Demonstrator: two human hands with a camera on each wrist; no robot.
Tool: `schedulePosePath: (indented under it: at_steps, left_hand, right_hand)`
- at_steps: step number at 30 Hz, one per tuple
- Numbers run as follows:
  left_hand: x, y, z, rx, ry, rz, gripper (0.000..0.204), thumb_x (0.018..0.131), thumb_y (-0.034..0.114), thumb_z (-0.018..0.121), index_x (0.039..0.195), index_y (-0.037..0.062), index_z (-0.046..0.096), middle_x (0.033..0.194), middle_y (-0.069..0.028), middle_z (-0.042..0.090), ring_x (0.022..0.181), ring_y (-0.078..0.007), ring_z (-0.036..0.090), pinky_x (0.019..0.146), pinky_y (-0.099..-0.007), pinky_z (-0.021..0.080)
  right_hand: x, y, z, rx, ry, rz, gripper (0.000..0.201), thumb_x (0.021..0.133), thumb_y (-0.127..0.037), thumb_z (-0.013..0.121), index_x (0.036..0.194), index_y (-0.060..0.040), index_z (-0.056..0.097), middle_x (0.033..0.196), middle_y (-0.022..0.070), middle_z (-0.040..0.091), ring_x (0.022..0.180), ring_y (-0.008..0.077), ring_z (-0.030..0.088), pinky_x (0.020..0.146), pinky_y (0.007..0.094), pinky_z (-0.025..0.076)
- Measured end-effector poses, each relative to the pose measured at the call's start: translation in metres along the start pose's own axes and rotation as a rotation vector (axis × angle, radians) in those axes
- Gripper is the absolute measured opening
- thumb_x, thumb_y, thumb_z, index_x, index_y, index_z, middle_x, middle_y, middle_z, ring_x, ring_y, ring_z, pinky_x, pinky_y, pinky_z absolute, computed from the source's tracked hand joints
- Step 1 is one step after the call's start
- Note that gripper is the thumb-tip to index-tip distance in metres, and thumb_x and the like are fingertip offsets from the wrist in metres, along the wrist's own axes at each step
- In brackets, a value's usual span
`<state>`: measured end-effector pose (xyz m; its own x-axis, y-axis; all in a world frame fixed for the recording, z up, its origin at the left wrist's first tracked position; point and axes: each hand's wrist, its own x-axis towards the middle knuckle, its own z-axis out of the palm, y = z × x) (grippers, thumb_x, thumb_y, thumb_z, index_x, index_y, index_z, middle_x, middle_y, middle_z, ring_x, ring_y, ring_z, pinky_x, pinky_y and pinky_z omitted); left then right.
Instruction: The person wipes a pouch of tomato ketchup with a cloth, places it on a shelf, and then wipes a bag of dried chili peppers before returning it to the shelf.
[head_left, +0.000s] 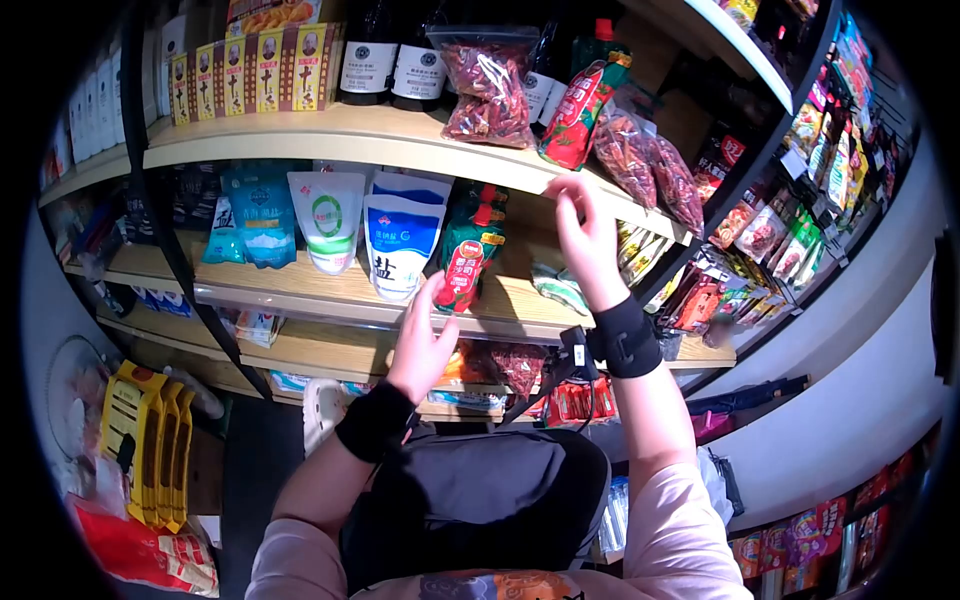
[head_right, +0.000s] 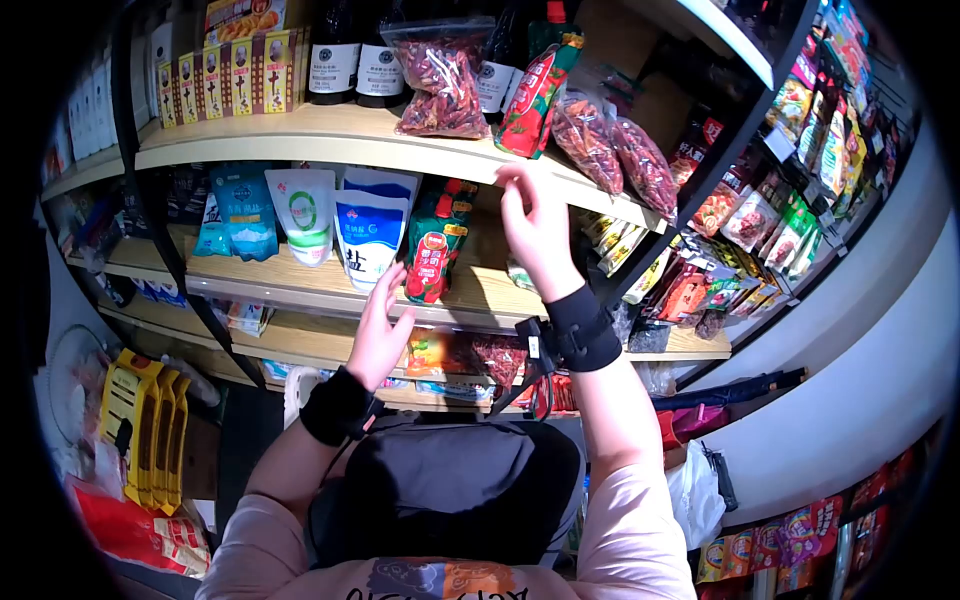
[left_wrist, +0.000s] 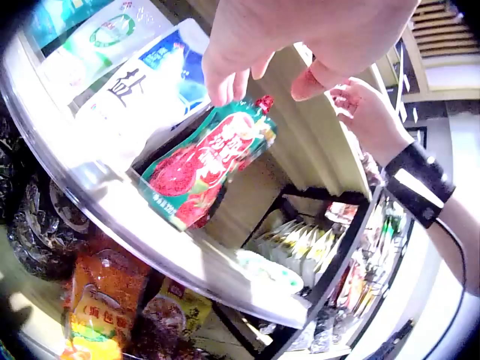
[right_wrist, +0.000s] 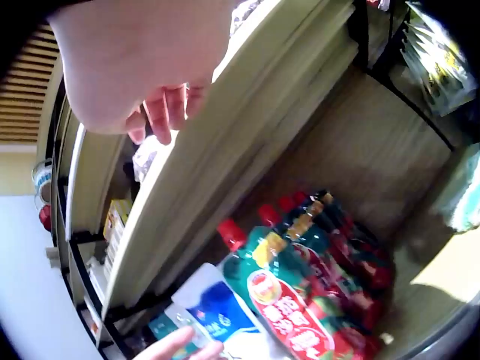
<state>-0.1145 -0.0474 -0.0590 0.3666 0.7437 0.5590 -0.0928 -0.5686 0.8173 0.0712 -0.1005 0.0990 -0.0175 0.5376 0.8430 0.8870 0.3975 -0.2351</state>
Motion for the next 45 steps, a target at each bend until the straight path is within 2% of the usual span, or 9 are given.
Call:
schedulePosePath:
  at_steps: [3, 5, 8, 16, 25, 35, 40, 43, 45]
  left_hand:
    - [-0.021, 0.042, -0.024, -0.199, -0.131, -0.086, 0.054, 0.085, -0.007, 0.05, 0.136, 0.0023, 0.034, 0.135, -0.0153, 0.045, 0.129, -0.0231, 0.041, 0.108, -0.0359, 0.032]
    - [-0.037, 0.065, -0.035, -0.305, -0.165, -0.101, 0.048, 0.087, -0.007, 0.048, 0.133, 0.0014, 0.036, 0.131, -0.014, 0.047, 0.126, -0.0217, 0.044, 0.105, -0.0336, 0.035]
    - [-0.059, 0.086, -0.047, -0.348, -0.191, -0.088, 0.039, 0.088, -0.007, 0.047, 0.127, -0.0009, 0.041, 0.12, -0.0119, 0.054, 0.116, -0.0179, 0.051, 0.099, -0.0298, 0.039]
    - [-0.083, 0.106, -0.069, -0.405, -0.18, -0.244, 0.022, 0.091, -0.001, 0.048, 0.113, -0.0006, 0.049, 0.101, -0.0073, 0.06, 0.097, -0.0122, 0.057, 0.086, -0.0252, 0.044]
    - [-0.089, 0.1, -0.077, -0.522, -0.201, -0.217, 0.021, 0.092, -0.003, 0.045, 0.112, 0.0, 0.049, 0.094, -0.0073, 0.06, 0.091, -0.0114, 0.057, 0.085, -0.0247, 0.044]
    - [-0.09, 0.105, -0.081, -0.553, -0.199, -0.25, 0.021, 0.091, -0.005, 0.044, 0.112, 0.0, 0.049, 0.093, -0.0075, 0.06, 0.088, -0.0111, 0.057, 0.084, -0.0245, 0.044]
    - [-0.092, 0.107, -0.082, -0.476, -0.175, -0.219, 0.024, 0.091, -0.001, 0.041, 0.114, 0.0007, 0.047, 0.094, -0.0078, 0.058, 0.09, -0.0117, 0.054, 0.084, -0.0242, 0.041]
    - [-0.092, 0.106, -0.081, -0.49, -0.151, -0.165, 0.028, 0.091, -0.001, 0.043, 0.12, -0.0026, 0.045, 0.102, -0.0118, 0.06, 0.095, -0.0155, 0.057, 0.088, -0.0272, 0.044]
    - [-0.092, 0.106, -0.078, -0.512, -0.188, -0.031, 0.059, 0.096, 0.033, 0.048, 0.139, -0.0019, 0.026, 0.128, -0.0192, 0.047, 0.121, -0.0247, 0.045, 0.104, -0.0355, 0.032]
  right_hand:
    - [0.032, -0.022, -0.018, -0.015, 0.201, 0.085, 0.008, 0.086, -0.003, 0.053, 0.092, -0.0016, 0.056, 0.081, 0.0099, 0.058, 0.073, 0.0181, 0.056, 0.067, 0.0291, 0.045]
    - [0.047, -0.018, -0.025, -0.246, 0.305, 0.118, 0.013, 0.088, -0.016, 0.059, 0.087, -0.0037, 0.055, 0.069, 0.011, 0.06, 0.062, 0.0253, 0.06, 0.058, 0.0343, 0.046]
    - [0.061, -0.014, -0.031, -0.698, 0.197, 0.257, 0.036, 0.086, -0.042, 0.06, 0.08, -0.0057, 0.057, 0.064, 0.0137, 0.061, 0.063, 0.0308, 0.062, 0.059, 0.0411, 0.048]
    - [0.072, -0.001, -0.021, -0.731, 0.081, 0.426, 0.063, 0.077, -0.063, 0.061, 0.084, -0.0007, 0.061, 0.075, 0.0179, 0.065, 0.074, 0.0329, 0.066, 0.067, 0.0416, 0.052]
    - [0.075, 0.014, -0.026, -0.429, -0.005, 0.471, 0.047, 0.079, -0.052, 0.062, 0.092, -0.0073, 0.067, 0.084, 0.0141, 0.067, 0.082, 0.0308, 0.065, 0.073, 0.0394, 0.05]
    - [0.047, 0.014, -0.032, -0.101, 0.179, 0.021, 0.029, 0.082, -0.026, 0.068, 0.1, -0.0036, 0.061, 0.087, 0.0127, 0.062, 0.079, 0.0275, 0.06, 0.074, 0.0351, 0.047]
    - [-0.002, -0.055, -0.048, 0.265, 0.008, 0.295, 0.023, 0.084, -0.017, 0.065, 0.097, 0.0009, 0.063, 0.089, 0.007, 0.066, 0.08, 0.0158, 0.062, 0.075, 0.0302, 0.048]
    - [-0.065, -0.078, -0.039, 0.375, -0.01, 0.28, 0.026, 0.083, -0.016, 0.062, 0.104, -0.0005, 0.061, 0.094, 0.0047, 0.065, 0.085, 0.0136, 0.06, 0.081, 0.0315, 0.048]
    - [-0.098, -0.115, -0.043, 0.51, -0.278, 0.425, 0.038, 0.079, -0.025, 0.069, 0.108, -0.0021, 0.061, 0.101, 0.0085, 0.064, 0.095, 0.0176, 0.061, 0.086, 0.0332, 0.047]
